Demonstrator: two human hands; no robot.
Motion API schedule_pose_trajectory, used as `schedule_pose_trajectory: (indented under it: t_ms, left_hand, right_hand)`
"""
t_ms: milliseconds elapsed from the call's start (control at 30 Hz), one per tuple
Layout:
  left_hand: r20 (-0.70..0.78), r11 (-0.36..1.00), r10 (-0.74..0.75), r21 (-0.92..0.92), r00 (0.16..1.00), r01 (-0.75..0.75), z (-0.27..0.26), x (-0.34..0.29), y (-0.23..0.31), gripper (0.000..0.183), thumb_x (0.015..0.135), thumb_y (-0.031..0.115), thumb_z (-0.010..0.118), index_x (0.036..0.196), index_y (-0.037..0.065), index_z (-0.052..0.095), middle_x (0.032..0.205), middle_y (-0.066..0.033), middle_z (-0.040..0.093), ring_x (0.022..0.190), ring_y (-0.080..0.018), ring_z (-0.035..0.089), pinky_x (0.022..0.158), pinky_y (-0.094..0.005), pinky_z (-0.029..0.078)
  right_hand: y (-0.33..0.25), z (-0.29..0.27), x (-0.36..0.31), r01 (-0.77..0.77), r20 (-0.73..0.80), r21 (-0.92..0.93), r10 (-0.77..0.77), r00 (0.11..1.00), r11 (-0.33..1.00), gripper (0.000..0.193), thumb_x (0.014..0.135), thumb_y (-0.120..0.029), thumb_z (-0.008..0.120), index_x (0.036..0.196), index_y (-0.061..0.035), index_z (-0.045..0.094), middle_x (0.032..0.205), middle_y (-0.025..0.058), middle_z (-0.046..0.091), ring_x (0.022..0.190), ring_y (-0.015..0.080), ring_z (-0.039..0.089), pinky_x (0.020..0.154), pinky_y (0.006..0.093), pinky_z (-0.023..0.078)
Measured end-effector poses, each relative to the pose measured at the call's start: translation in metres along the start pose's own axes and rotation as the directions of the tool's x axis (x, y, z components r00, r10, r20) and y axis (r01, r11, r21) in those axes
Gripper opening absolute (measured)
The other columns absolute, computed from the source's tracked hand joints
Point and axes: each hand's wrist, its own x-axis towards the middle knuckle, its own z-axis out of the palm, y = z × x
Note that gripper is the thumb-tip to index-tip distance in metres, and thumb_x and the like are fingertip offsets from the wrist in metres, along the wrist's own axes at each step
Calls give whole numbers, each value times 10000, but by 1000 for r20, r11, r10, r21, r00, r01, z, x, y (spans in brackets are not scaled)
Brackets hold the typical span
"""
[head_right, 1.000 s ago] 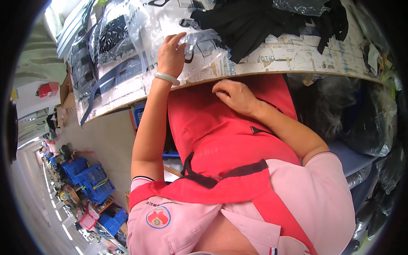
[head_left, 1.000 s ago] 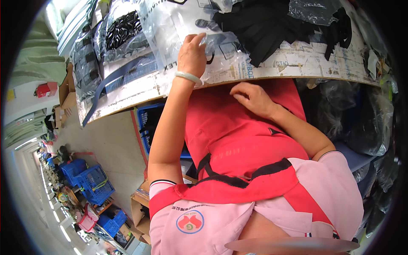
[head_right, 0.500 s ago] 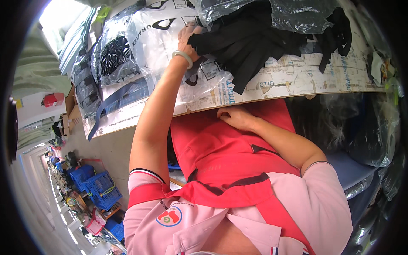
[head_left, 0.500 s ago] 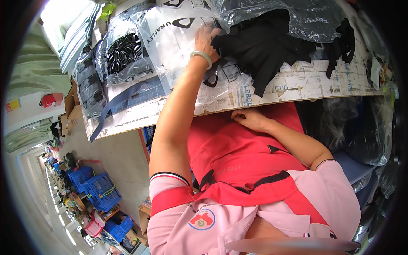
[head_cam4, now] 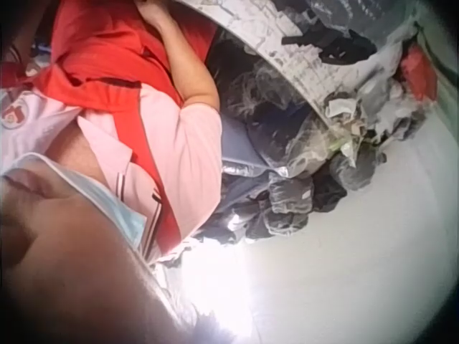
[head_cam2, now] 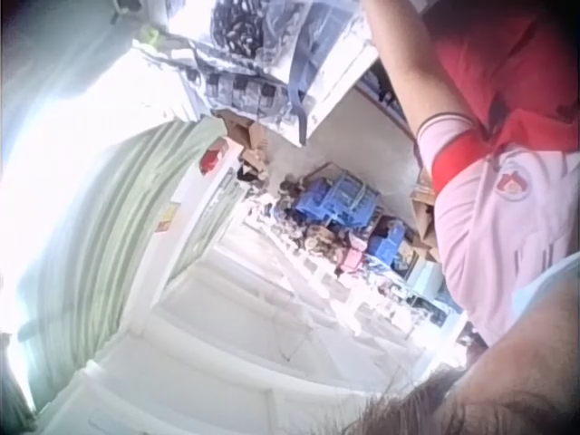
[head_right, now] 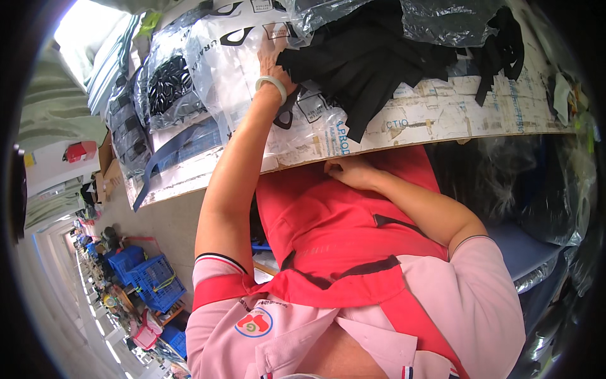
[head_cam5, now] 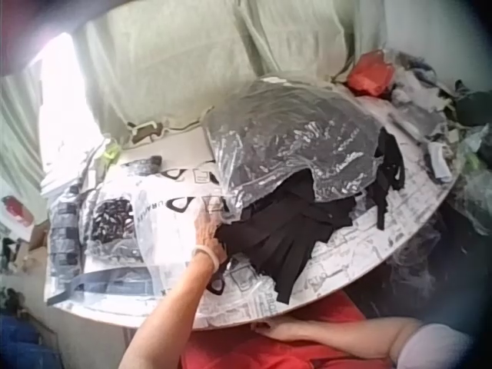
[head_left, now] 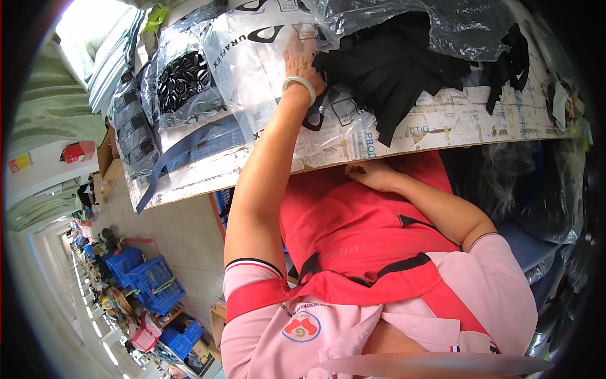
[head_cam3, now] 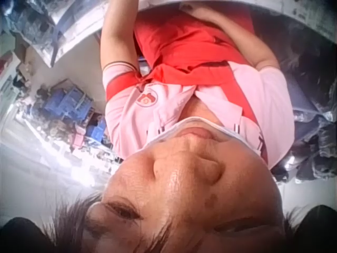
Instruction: Assembling plastic buckles and adjustment sliders onto black nylon straps.
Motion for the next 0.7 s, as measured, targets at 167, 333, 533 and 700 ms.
schedule_pose_trajectory:
  t_ms: [167,333,533,700]
  left_hand:
    - [260,969,201,91,944,-232,0,3,-12,553,590,53,710,1109,141,540,1136,-119,525,1133,-370,452,962,-441,390]
    - [214,980,137,110,967,-164,-4,-3,0,435,663,133,708,1070,164,559,1079,-122,552,1024,-351,559,826,-428,482]
    - [338,985,-103,167,935,48,-14,-4,9,338,743,150,665,1062,149,556,1046,-140,568,904,-367,624,771,-432,505]
    - [285,967,-93,254,954,19,-15,-13,12,321,759,172,663,1071,134,597,970,-137,619,882,-345,643,770,-409,519]
  right_hand:
    - [3,1,0,-73,71,11,72,995,997,153,846,-125,609,968,-50,664,896,101,675,840,200,632,763,317,492]
    - [9,5,4,-119,104,2,118,988,993,152,858,-117,614,985,-52,665,907,97,679,844,183,625,771,296,487]
    - [18,6,5,-96,50,-6,96,994,995,160,843,-147,616,960,-65,687,874,97,691,820,195,649,754,317,503]
    - [15,5,4,-88,65,-69,92,994,994,165,829,-154,635,957,-64,690,897,113,695,841,216,648,773,325,500]
